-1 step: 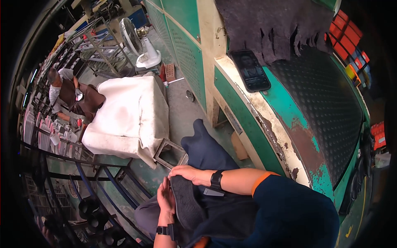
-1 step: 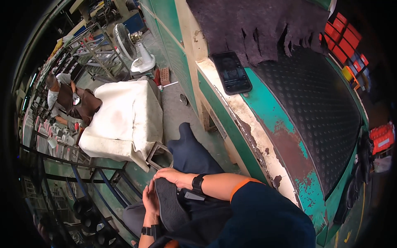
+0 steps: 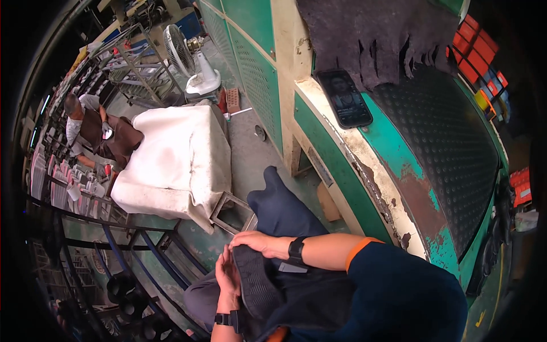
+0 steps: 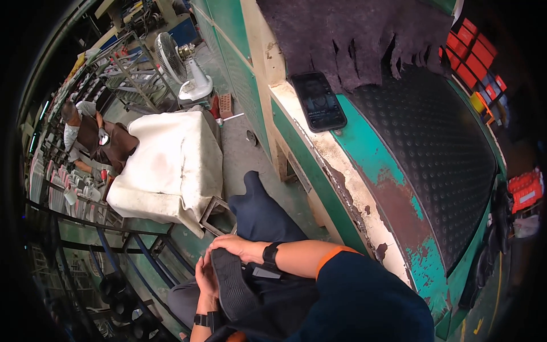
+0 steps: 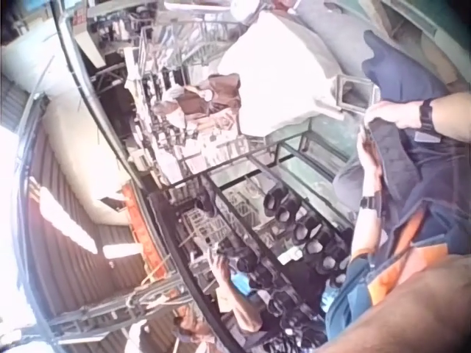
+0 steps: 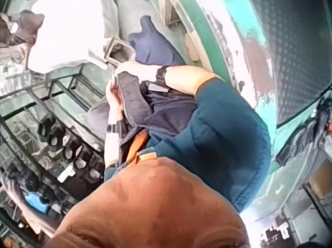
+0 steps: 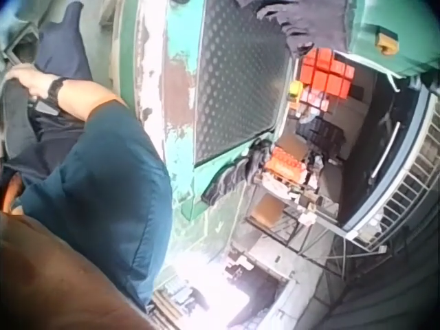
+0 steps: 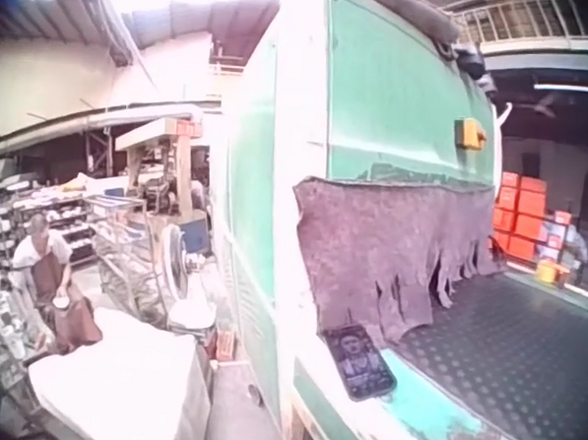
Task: Placing shoe insoles and passing shoes into a processing machine.
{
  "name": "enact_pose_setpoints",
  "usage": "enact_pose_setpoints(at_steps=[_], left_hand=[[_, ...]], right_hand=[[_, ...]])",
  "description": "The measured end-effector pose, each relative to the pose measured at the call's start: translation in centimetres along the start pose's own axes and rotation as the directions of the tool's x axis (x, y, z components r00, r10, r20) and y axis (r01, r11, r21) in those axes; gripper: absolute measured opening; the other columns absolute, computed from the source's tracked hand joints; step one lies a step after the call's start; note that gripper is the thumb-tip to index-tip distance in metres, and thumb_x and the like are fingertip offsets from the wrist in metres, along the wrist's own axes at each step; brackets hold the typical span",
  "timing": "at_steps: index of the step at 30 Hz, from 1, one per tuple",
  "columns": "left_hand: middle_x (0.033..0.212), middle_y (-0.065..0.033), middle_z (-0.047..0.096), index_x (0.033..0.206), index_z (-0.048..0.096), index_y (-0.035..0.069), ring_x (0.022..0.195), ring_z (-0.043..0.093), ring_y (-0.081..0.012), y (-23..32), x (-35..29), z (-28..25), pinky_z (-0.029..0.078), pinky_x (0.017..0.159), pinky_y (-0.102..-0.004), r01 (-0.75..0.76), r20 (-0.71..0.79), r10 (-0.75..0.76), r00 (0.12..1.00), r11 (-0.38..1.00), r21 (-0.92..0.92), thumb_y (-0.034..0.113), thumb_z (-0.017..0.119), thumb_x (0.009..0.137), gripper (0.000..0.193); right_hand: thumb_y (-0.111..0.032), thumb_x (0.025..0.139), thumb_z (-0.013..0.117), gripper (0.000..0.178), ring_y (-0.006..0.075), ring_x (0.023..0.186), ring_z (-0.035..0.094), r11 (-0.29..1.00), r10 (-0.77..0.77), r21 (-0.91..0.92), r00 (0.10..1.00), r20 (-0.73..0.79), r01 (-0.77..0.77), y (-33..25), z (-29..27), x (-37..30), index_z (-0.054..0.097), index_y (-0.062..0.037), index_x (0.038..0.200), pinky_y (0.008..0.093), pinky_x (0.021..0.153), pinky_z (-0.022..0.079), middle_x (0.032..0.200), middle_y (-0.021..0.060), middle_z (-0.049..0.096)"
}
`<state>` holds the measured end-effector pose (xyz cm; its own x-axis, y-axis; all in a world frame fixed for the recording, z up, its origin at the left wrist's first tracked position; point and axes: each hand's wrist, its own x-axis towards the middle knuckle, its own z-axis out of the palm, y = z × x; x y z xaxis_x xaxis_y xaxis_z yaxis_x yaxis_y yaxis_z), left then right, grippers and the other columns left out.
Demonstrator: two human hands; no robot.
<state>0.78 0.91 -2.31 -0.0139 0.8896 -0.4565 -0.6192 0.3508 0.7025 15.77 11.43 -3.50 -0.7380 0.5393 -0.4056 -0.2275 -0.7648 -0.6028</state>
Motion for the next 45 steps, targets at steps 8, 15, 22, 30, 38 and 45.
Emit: enact_pose_setpoints(at_steps=[8,15,22,30,38,45], left_hand=[[0.138,-0.015,0.053,0.143,0.044,0.002,0.125,0.052,-0.0275,0.3,0.7,-2.8,0.041,0.106,-0.0376,-0.039,-0.331,0.005,0.944,0.995,-0.095,0.054,0.04,0.099,0.068],[0.114,-0.016,0.062,0.118,0.058,-0.001,0.111,0.06,-0.0254,1.4,1.7,-2.1,0.048,0.097,-0.0358,0.057,-0.027,-0.066,0.997,0.969,-0.241,0.045,0.048,0.097,0.052],[0.107,-0.0084,0.061,0.115,0.059,0.001,0.105,0.058,-0.0173,0.1,-1.2,-1.0,0.044,0.093,-0.0292,-0.122,-0.293,0.097,0.951,0.99,-0.067,0.03,0.044,0.1,0.036],[0.108,-0.0076,0.06,0.113,0.059,0.001,0.109,0.055,-0.0173,0.0,-2.6,-1.4,0.041,0.097,-0.0286,-0.217,-0.176,0.218,0.96,0.976,0.026,0.029,0.039,0.1,0.037],[0.116,-0.0129,0.061,0.114,0.058,-0.004,0.116,0.054,-0.0243,1.3,-3.7,1.8,0.038,0.104,-0.0349,-0.246,-0.109,0.264,0.958,0.957,0.154,0.034,0.037,0.095,0.047],[0.124,-0.0108,0.062,0.128,0.057,0.0,0.116,0.057,-0.023,1.9,-3.6,1.2,0.041,0.103,-0.0327,-0.216,-0.304,0.208,0.93,0.976,0.007,0.043,0.041,0.099,0.054]], right_hand=[[-0.024,0.083,0.062,0.025,0.0197,0.081,0.066,0.722,-0.2,-0.629,0.957,0.21,0.289,-0.6,3.7,3.6,0.075,-0.0038,0.09,0.0326,0.076,0.049,0.084,0.0109,0.072],[-0.027,0.08,0.06,0.026,0.0265,0.075,0.068,0.649,-0.331,-0.691,0.936,0.12,0.318,0.5,5.1,1.1,0.075,-0.0063,0.083,0.036,0.073,0.051,0.077,0.014,0.07],[-0.027,0.084,0.059,0.027,0.0323,0.078,0.066,0.558,-0.329,-0.769,0.934,0.142,0.313,2.5,6.1,-0.1,0.069,-0.002,0.082,0.0413,0.073,0.05,0.082,0.013,0.069],[-0.023,0.082,0.06,0.023,0.0316,0.081,0.065,0.505,-0.476,-0.717,0.849,0.232,0.479,2.1,7.4,-1.8,0.065,-0.0008,0.075,0.0417,0.074,0.05,0.083,0.0101,0.067],[-0.017,0.081,0.06,0.019,0.0313,0.087,0.066,0.507,-0.492,-0.656,0.813,0.312,0.559,0.9,8.3,-3.8,0.065,0.0,0.076,0.0396,0.078,0.051,0.09,0.0115,0.069],[-0.018,0.086,0.054,0.026,0.0209,0.08,0.068,0.72,-0.321,-0.581,0.924,0.206,0.38,-1.8,7.2,-1.2,0.074,-0.0014,0.081,0.0327,0.078,0.051,0.083,0.0106,0.073]])
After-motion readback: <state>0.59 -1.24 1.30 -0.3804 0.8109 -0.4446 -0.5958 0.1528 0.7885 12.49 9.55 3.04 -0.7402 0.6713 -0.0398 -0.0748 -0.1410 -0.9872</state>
